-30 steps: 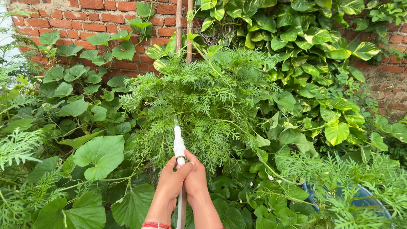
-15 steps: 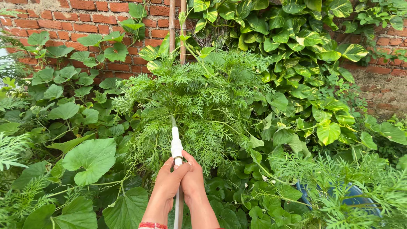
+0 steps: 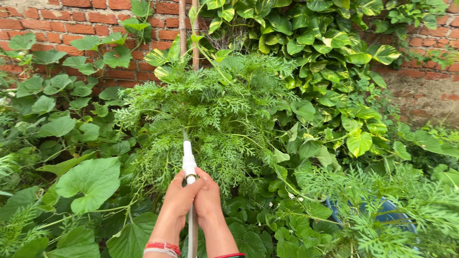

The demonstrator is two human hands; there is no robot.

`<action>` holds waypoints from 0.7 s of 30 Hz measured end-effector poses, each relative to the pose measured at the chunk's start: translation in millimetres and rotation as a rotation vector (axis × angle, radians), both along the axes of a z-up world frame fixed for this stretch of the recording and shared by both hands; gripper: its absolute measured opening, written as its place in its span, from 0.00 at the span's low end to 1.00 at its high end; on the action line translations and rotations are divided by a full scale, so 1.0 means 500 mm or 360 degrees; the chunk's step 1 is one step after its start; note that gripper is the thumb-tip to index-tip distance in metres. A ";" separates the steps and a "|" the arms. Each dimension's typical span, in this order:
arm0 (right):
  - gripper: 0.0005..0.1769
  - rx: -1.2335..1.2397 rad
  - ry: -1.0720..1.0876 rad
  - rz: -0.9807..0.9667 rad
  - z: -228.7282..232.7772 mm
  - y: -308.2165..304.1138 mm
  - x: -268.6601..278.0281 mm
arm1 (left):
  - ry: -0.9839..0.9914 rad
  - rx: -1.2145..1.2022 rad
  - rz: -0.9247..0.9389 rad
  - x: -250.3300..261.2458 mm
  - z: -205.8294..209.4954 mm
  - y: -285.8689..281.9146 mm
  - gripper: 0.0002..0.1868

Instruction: The person waters green leafy plants in a backyard using a white hose, directing the water stream onto various parts of the foliage.

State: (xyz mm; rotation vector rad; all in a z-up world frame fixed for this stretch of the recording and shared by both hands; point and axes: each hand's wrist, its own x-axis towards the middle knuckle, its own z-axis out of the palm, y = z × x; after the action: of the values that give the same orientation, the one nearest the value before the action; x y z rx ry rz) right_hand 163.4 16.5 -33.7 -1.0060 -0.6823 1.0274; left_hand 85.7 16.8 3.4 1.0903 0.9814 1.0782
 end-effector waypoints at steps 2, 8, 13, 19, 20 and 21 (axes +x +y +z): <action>0.27 0.0036 0.0019 -0.0011 -0.002 0.005 -0.001 | 0.0122 0.0120 0.0037 0.004 0.000 0.021 0.40; 0.31 0.0052 0.0043 -0.0034 -0.015 0.016 -0.002 | 0.0299 0.0228 0.0115 0.020 -0.029 0.071 0.46; 0.37 -0.0011 0.0053 -0.0008 -0.022 0.008 0.012 | 0.0248 0.0166 0.0085 0.030 -0.041 0.068 0.43; 0.38 -0.0023 0.0056 -0.0047 -0.022 0.003 0.025 | 0.0309 0.0203 0.0036 0.043 -0.039 0.064 0.43; 0.38 -0.0041 0.0066 -0.0057 -0.023 0.001 0.027 | 0.0307 0.0208 0.0020 0.047 -0.040 0.063 0.43; 0.38 -0.0058 0.0075 -0.0066 -0.024 -0.001 0.030 | 0.0310 0.0210 0.0017 0.049 -0.039 0.062 0.43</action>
State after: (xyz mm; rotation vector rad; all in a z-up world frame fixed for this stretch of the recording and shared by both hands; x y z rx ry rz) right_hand 178.4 15.8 -45.9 -1.0206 -0.6035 1.0274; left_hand 110.2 47.6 -16.2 1.3179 1.0818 1.0715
